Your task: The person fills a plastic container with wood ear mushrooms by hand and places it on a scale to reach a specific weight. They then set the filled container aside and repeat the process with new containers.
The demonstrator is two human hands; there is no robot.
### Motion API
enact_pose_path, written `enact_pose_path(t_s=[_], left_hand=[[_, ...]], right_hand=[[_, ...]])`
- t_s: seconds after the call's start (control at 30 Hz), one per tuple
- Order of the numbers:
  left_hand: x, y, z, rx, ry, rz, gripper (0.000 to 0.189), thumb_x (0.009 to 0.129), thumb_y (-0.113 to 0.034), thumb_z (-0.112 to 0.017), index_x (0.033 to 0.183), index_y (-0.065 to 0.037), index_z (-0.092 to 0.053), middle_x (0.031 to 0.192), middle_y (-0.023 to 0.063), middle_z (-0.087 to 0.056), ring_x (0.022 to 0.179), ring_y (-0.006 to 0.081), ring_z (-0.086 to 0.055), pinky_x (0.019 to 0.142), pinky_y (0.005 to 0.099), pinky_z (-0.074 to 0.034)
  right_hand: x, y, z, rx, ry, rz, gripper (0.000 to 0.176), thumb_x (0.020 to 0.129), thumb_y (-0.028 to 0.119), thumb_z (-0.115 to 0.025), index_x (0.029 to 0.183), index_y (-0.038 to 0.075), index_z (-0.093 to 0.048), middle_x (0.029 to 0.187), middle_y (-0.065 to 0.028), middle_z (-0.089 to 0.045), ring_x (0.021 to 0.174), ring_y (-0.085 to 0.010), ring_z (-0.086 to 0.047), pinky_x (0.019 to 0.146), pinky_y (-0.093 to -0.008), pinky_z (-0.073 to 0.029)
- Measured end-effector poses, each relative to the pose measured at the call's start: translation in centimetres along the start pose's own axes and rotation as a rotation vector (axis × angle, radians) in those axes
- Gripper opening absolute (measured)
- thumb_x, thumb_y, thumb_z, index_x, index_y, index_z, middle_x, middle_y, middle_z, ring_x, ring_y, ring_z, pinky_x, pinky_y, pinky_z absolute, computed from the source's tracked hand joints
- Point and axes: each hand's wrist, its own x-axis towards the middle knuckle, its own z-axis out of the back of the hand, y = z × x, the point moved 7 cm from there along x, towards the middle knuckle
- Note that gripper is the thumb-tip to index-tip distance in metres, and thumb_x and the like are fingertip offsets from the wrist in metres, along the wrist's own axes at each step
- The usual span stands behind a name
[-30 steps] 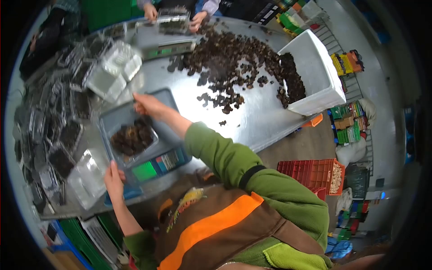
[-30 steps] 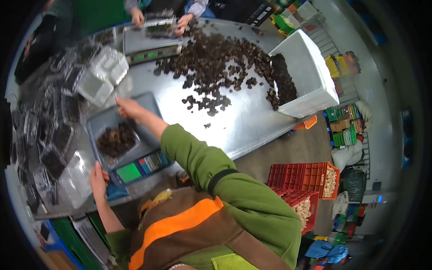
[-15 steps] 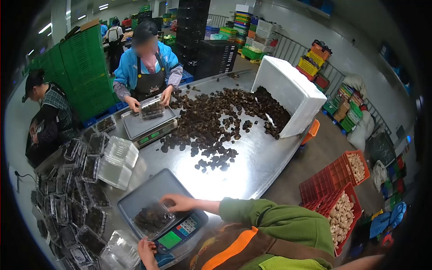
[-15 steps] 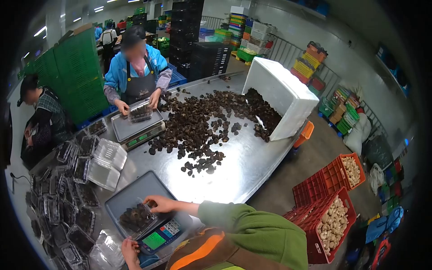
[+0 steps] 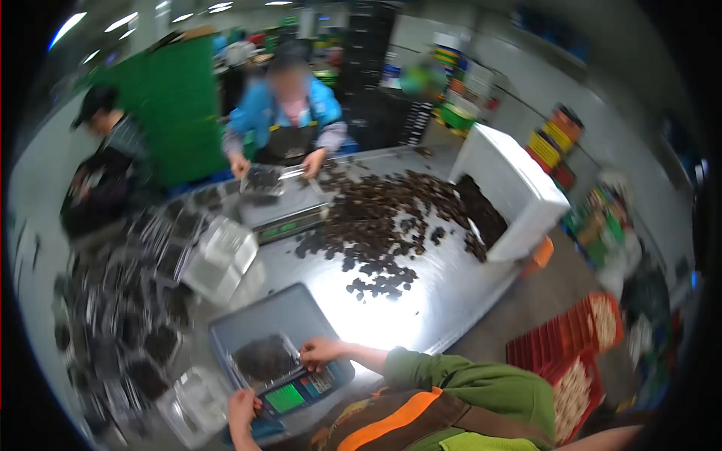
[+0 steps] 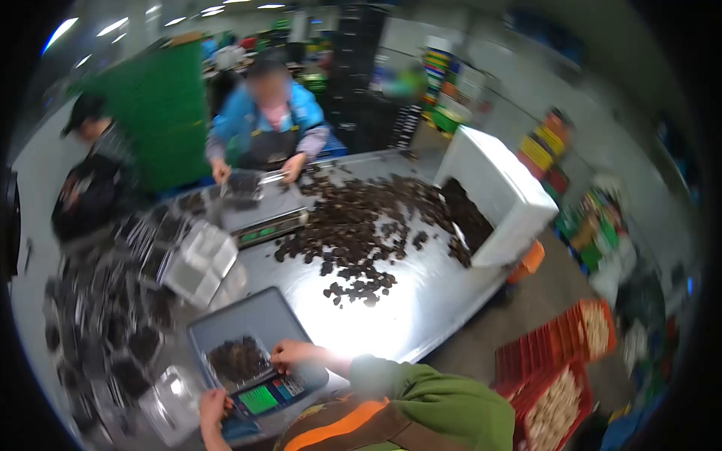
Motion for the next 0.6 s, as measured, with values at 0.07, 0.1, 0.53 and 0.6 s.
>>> enact_pose_path(t_s=[0.07, 0.1, 0.53, 0.6], left_hand=[[-0.7, -0.7, -0.3, -0.063, -0.042, 0.016, 0.02, 0.088, -0.02, -0.058, 0.082, -0.002, -0.062, 0.065, 0.0068, -0.063, 0.053, 0.0124, -0.056, 0.047, 0.0277, -0.041], [-1.1, -1.1, -0.4, -0.078, -0.034, -0.012, 0.022, 0.088, -0.022, -0.059, 0.083, -0.001, -0.063, 0.066, 0.0068, -0.063, 0.053, 0.0123, -0.055, 0.047, 0.0273, -0.04], [-3.0, -13.3, 13.5, -0.615, -0.542, -0.516, 0.027, 0.095, -0.036, -0.054, 0.088, -0.011, -0.059, 0.071, -0.0038, -0.052, 0.059, 0.0046, -0.048, 0.048, 0.0204, -0.032], [-3.8, -15.2, 16.5, -0.834, -0.714, -0.548, 0.029, 0.097, -0.038, -0.053, 0.092, -0.011, -0.061, 0.067, -0.0055, -0.047, 0.056, 0.0022, -0.042, 0.044, 0.0179, -0.027]], right_hand=[[0.0, -0.4, -0.2, 0.023, 0.061, -0.049, 0.025, 0.092, 0.024, -0.056, 0.098, 0.0, -0.058, 0.088, -0.0081, -0.064, 0.08, -0.0158, -0.065, 0.065, -0.027, -0.056], [0.2, -0.9, -0.3, 0.109, 0.051, -0.071, 0.024, 0.092, 0.024, -0.057, 0.095, 0.001, -0.059, 0.087, -0.0073, -0.064, 0.08, -0.0152, -0.065, 0.066, -0.0267, -0.056], [-0.3, 19.7, -4.8, 0.172, -0.047, 0.781, 0.039, 0.093, 0.026, -0.062, 0.122, 0.002, -0.053, 0.095, -0.0046, -0.061, 0.081, -0.0118, -0.058, 0.07, -0.0253, -0.049], [0.4, 19.8, -6.2, 0.076, 0.024, 0.756, 0.039, 0.093, 0.025, -0.062, 0.123, 0.002, -0.054, 0.095, -0.0044, -0.062, 0.081, -0.0115, -0.058, 0.071, -0.0255, -0.049]])
